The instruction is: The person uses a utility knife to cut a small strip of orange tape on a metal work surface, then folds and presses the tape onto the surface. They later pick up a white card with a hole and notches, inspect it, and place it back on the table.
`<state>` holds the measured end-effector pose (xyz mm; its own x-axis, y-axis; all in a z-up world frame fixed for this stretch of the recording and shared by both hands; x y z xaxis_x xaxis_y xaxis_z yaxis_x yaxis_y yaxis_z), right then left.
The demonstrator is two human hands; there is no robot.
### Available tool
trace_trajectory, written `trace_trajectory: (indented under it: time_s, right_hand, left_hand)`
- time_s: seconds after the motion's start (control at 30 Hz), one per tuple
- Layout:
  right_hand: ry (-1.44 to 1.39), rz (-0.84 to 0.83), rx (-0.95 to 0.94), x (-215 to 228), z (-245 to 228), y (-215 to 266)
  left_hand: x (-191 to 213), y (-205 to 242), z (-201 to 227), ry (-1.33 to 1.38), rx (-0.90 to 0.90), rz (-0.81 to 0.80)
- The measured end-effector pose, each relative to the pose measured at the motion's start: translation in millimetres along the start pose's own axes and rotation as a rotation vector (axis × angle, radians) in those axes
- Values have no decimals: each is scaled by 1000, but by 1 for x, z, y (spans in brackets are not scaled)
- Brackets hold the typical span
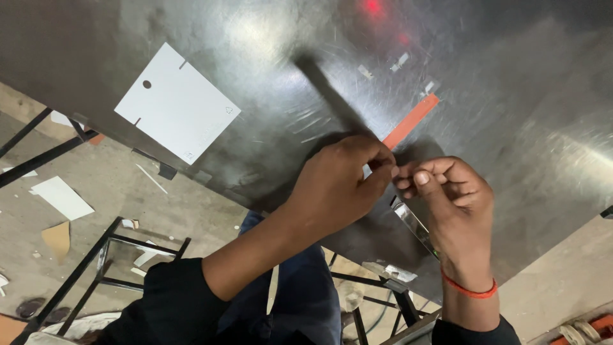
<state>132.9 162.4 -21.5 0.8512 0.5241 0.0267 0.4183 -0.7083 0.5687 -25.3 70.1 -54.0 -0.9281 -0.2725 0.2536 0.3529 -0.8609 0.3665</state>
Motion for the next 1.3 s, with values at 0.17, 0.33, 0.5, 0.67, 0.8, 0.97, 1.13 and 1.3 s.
trace_trajectory:
  time_s: [0.17,0.33,0.5,0.67,0.8,0.97,1.13,1.3]
  right_hand:
    - [56,9,13,-2,-2,-1]
    - [56,16,14,0,-2,-2]
    - [44,-9,28,2,4,-7]
    - [183,22,255,2,5,-11]
    - [307,83,395,-1,-1,-18]
    - [219,104,364,0,-3,-27]
    - [207,130,333,3,-5,-34]
    - [88,102,279,4,-7,-41]
  left_hand:
    - [-2,-2,0,-54,34,19]
    - [-4,-5,1,-92,53,30]
    - [-5,-5,2,-178,69,34]
    - [-11,-8,0,-241,84,88]
    - [-15,-11,0,-268,130,156]
    - [-21,-14,3,-223,176,190]
    - [-24,-15,4,-221,197,226]
    - [-26,-13,1,-192,204,269]
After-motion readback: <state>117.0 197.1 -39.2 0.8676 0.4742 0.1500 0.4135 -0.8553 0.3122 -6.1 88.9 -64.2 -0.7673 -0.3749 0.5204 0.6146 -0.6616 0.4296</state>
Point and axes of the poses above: each hand's wrist, its own y-axis away from the middle knuckle, its own x-axis out of the back of the hand, z = x × y, the point moved 5 cm from there along -y, towards the middle knuckle, and after that the axes turned 15 degrees about -y, right-handed, at the moved point
